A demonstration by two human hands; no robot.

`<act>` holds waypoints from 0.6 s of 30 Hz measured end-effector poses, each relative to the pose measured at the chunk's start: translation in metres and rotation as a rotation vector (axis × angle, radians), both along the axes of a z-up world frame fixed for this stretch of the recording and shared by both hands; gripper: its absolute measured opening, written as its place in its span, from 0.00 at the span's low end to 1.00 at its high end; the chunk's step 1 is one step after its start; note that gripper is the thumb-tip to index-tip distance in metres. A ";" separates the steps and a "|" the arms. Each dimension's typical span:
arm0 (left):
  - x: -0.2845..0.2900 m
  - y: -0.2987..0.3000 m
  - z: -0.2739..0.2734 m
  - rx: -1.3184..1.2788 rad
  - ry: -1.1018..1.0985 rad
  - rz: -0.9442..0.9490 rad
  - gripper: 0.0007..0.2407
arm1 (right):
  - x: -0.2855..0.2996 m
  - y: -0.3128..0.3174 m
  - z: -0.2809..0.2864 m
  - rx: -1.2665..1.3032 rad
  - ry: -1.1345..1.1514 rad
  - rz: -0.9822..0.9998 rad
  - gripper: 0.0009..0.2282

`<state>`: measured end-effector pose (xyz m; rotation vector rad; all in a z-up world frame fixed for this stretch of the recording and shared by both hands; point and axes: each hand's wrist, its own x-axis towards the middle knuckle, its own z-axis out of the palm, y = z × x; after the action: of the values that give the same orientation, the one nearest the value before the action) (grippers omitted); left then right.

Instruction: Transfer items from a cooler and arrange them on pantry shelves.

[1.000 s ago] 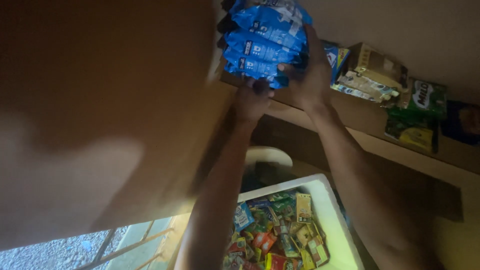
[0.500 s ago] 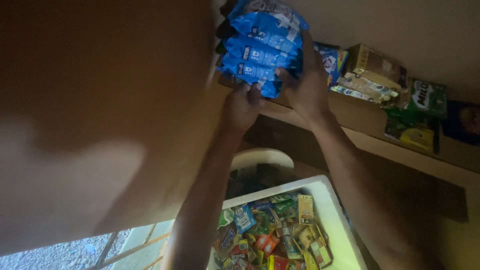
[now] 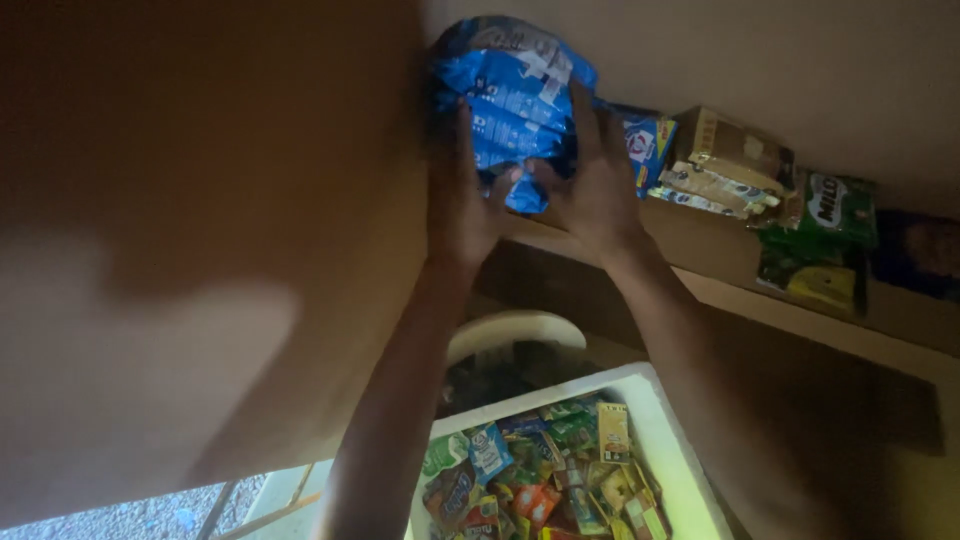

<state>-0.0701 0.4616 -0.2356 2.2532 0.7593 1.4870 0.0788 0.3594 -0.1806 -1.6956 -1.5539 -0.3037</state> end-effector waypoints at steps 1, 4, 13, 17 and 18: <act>-0.004 -0.002 0.005 0.004 0.000 0.000 0.40 | -0.003 -0.003 0.003 0.004 0.000 0.000 0.42; -0.013 -0.006 0.020 -0.004 0.162 0.176 0.42 | -0.011 -0.010 0.012 0.118 -0.151 -0.037 0.40; 0.001 0.014 0.030 0.145 0.230 0.010 0.46 | -0.003 0.008 0.008 0.046 -0.123 0.068 0.31; -0.006 0.009 0.041 0.143 0.257 -0.045 0.46 | -0.008 -0.003 0.017 0.120 -0.152 0.098 0.30; -0.009 0.005 0.043 0.149 0.275 -0.057 0.46 | -0.013 -0.008 0.020 0.143 -0.163 0.108 0.30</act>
<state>-0.0787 0.4667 -0.1924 2.6052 0.6719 1.2601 0.0662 0.3509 -0.1601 -1.5019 -1.6928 -0.4953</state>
